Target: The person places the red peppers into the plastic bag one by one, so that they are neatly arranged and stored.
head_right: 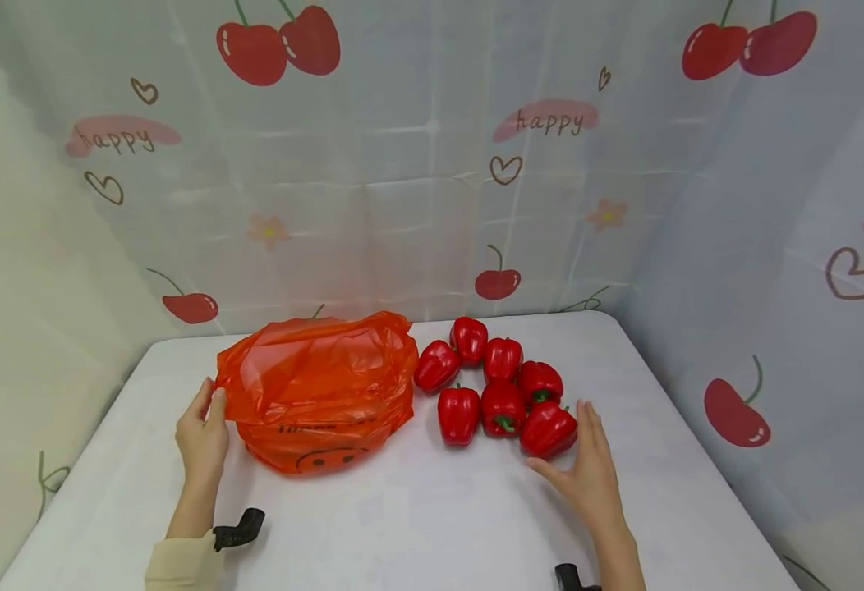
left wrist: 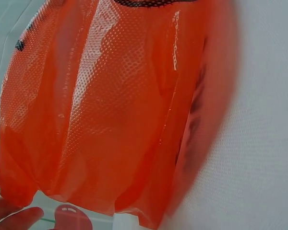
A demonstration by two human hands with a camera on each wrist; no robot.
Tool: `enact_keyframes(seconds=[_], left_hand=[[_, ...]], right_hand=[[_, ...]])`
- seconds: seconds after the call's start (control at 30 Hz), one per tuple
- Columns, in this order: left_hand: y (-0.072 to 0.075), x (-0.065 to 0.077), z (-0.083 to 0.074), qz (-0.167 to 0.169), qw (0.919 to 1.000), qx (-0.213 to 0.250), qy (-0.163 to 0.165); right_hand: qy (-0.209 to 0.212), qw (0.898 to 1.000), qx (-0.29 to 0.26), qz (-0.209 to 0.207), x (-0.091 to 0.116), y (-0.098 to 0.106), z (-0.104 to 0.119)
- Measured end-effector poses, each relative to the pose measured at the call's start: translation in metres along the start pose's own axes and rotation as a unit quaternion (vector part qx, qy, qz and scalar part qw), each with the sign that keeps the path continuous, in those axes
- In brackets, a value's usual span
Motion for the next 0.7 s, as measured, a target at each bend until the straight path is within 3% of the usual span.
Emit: enact_keyframes(seconds=[0.37, 0.7], left_hand=[[-0.001, 0.002, 0.009, -0.018, 0.9997, -0.016, -0.002], [-0.006, 0.000, 0.005, -0.030, 0.9995, -0.009, -0.009]], right_hand=[[-0.075, 0.997, 0.000, 0.035, 0.003, -0.015, -0.017], [-0.086, 0.996, -0.016, 0.014, 0.002, -0.022, -0.020]])
Point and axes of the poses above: each hand's wrist, its own x-axis away from the middle knuckle, its own y-axis out of the back of the hand, z = x × y, the point moved 8 cm from there along -x, towards the middle knuckle, and after that the axes turned 14 degrees about -z, right-handed, at the moved point
